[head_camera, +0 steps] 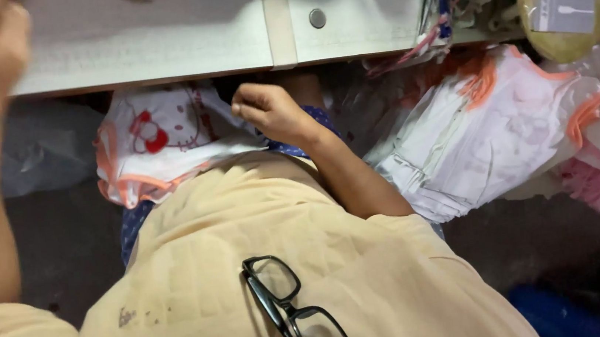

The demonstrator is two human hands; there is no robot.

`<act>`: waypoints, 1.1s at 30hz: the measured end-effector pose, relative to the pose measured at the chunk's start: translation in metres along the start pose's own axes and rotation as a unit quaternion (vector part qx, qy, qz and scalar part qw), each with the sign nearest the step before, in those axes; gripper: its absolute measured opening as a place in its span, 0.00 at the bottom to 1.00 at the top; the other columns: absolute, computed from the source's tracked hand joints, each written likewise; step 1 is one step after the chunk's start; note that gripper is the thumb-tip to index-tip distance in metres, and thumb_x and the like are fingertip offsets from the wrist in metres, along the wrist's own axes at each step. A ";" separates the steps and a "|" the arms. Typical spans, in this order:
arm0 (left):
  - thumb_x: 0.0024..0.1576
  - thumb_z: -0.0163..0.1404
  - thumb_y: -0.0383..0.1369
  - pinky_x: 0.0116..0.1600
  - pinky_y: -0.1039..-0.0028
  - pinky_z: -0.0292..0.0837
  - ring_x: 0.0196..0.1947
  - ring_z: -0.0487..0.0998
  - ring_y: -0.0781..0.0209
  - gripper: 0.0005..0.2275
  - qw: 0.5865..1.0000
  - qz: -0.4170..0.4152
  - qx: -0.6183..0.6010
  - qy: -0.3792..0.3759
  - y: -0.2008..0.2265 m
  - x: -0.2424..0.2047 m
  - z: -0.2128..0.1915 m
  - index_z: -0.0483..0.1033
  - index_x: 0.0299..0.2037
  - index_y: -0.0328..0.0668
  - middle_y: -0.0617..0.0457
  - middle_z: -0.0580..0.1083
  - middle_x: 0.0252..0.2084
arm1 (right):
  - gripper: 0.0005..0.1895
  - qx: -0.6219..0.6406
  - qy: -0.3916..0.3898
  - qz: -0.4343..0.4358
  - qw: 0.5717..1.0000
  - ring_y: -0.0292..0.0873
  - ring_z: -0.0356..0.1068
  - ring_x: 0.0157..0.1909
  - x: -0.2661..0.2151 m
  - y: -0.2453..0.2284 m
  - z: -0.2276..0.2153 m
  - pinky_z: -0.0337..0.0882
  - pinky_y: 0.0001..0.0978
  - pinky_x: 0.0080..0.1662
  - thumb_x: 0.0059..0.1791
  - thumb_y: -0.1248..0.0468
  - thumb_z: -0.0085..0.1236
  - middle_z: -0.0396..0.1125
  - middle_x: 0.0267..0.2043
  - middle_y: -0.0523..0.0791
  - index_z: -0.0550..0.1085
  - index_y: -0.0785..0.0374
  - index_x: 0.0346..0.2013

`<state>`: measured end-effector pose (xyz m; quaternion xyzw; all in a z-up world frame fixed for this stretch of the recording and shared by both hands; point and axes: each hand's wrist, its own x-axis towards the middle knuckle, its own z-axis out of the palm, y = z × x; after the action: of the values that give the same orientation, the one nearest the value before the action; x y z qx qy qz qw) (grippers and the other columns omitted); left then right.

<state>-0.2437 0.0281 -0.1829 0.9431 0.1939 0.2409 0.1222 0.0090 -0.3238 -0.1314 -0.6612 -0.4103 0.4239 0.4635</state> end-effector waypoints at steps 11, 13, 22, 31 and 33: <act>0.54 0.53 0.36 0.48 0.62 0.76 0.47 0.80 0.46 0.08 0.971 0.030 -0.137 -0.194 0.118 -0.133 0.041 0.76 0.43 0.52 0.51 0.73 0.46 | 0.11 -0.118 -0.194 0.030 0.974 0.53 0.76 0.51 0.025 0.061 0.045 0.73 0.44 0.54 0.48 0.58 0.61 0.77 0.44 0.48 0.81 0.52 0.45; 0.60 0.51 0.41 0.52 0.63 0.74 0.48 0.78 0.49 0.05 0.933 -0.082 -0.260 -0.235 0.118 -0.119 0.036 0.77 0.40 0.55 0.56 0.74 0.43 | 0.26 -0.101 -0.281 0.103 0.949 0.56 0.71 0.60 0.025 0.052 0.047 0.68 0.49 0.61 0.48 0.50 0.63 0.74 0.55 0.53 0.74 0.53 0.59; 0.61 0.50 0.28 0.35 0.74 0.65 0.27 0.67 0.66 0.04 0.865 -0.221 -0.434 -0.120 0.154 -0.045 -0.043 0.79 0.36 0.42 0.54 0.67 0.25 | 0.14 -0.248 -0.164 0.103 0.949 0.61 0.76 0.43 0.042 0.048 0.015 0.75 0.51 0.46 0.48 0.55 0.54 0.76 0.36 0.53 0.81 0.55 0.43; 0.67 0.46 0.21 0.33 0.79 0.46 0.25 0.60 0.63 0.04 0.874 -0.173 -0.448 0.078 0.078 0.110 -0.079 0.66 0.40 0.33 0.46 0.57 0.21 | 0.09 0.339 0.052 -0.233 0.910 0.39 0.72 0.37 0.065 -0.116 -0.083 0.74 0.34 0.45 0.50 0.73 0.59 0.71 0.34 0.49 0.76 0.71 0.46; 0.67 0.51 0.23 0.37 0.67 0.59 0.31 0.70 0.49 0.01 0.959 -0.050 -0.258 0.107 0.091 0.171 -0.057 0.75 0.44 0.36 0.42 0.67 0.27 | 0.14 0.363 0.094 -0.245 0.894 0.39 0.73 0.38 0.100 -0.095 -0.085 0.74 0.30 0.45 0.49 0.77 0.55 0.72 0.37 0.48 0.76 0.69 0.49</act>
<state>-0.1061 0.0274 -0.0350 0.8373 0.1840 0.3757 0.3521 0.1047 -0.2308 -0.0405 -0.3619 -0.3317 0.3521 0.7969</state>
